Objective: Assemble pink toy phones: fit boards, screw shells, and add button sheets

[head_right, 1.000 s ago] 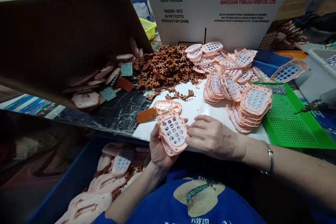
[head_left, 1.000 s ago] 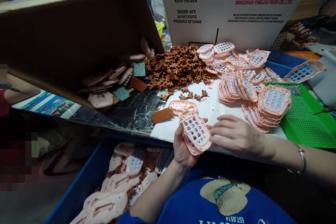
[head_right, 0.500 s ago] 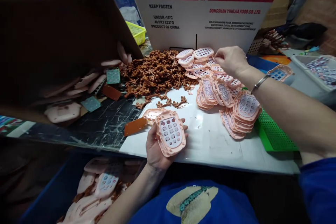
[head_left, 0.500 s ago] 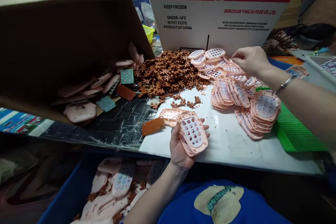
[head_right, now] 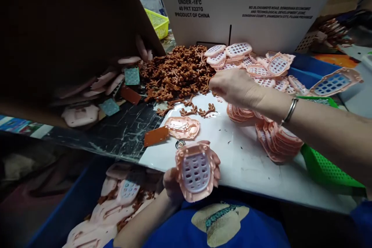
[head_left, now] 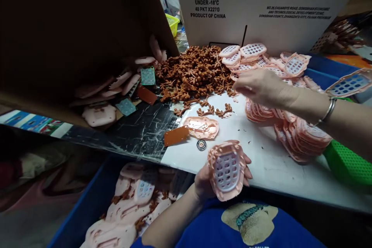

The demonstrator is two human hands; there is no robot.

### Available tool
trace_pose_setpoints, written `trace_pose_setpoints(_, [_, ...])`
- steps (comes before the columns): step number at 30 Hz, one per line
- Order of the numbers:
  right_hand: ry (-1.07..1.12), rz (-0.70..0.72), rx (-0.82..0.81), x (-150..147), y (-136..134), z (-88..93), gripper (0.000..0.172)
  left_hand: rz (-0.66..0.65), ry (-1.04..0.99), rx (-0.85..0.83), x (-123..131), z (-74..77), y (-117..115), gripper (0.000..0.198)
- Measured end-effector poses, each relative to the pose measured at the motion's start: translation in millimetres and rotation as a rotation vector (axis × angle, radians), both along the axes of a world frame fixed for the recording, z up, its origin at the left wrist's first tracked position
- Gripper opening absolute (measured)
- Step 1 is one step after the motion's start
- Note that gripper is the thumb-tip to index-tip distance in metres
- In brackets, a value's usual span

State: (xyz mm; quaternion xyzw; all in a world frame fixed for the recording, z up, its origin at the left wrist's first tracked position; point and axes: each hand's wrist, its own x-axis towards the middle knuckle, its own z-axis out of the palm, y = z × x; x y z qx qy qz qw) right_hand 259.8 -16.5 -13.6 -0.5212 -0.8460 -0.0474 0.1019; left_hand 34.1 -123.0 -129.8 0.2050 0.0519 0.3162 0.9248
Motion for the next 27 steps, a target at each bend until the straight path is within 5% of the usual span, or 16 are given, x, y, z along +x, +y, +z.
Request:
trace_pose_setpoints(4, [-0.186,0.103,-0.188,-39,-12,-20.2,0.023,0.011,0.003,0.008,-3,-6.2,-6,0.062])
trace_pose_setpoints(10, [-0.183,0.052,-0.203,-37,-6,-32.7,0.022,0.118,0.024,-0.065,-2,-3.4,-3,0.058])
trace_pose_setpoints(15, [-0.065,-0.096,0.02,-19,-11,8.4,0.022,0.146,0.06,-0.084,-3,-2.9,-1,0.057])
trace_pose_setpoints(20, [0.274,-0.175,0.328,7,-35,53.2,0.016,0.171,0.093,-0.098,-2,-1.1,0,0.056])
trace_pose_setpoints(27, [0.328,-0.103,0.477,33,-108,57.9,0.014,0.22,0.17,-0.093,-3,-0.5,2,0.049])
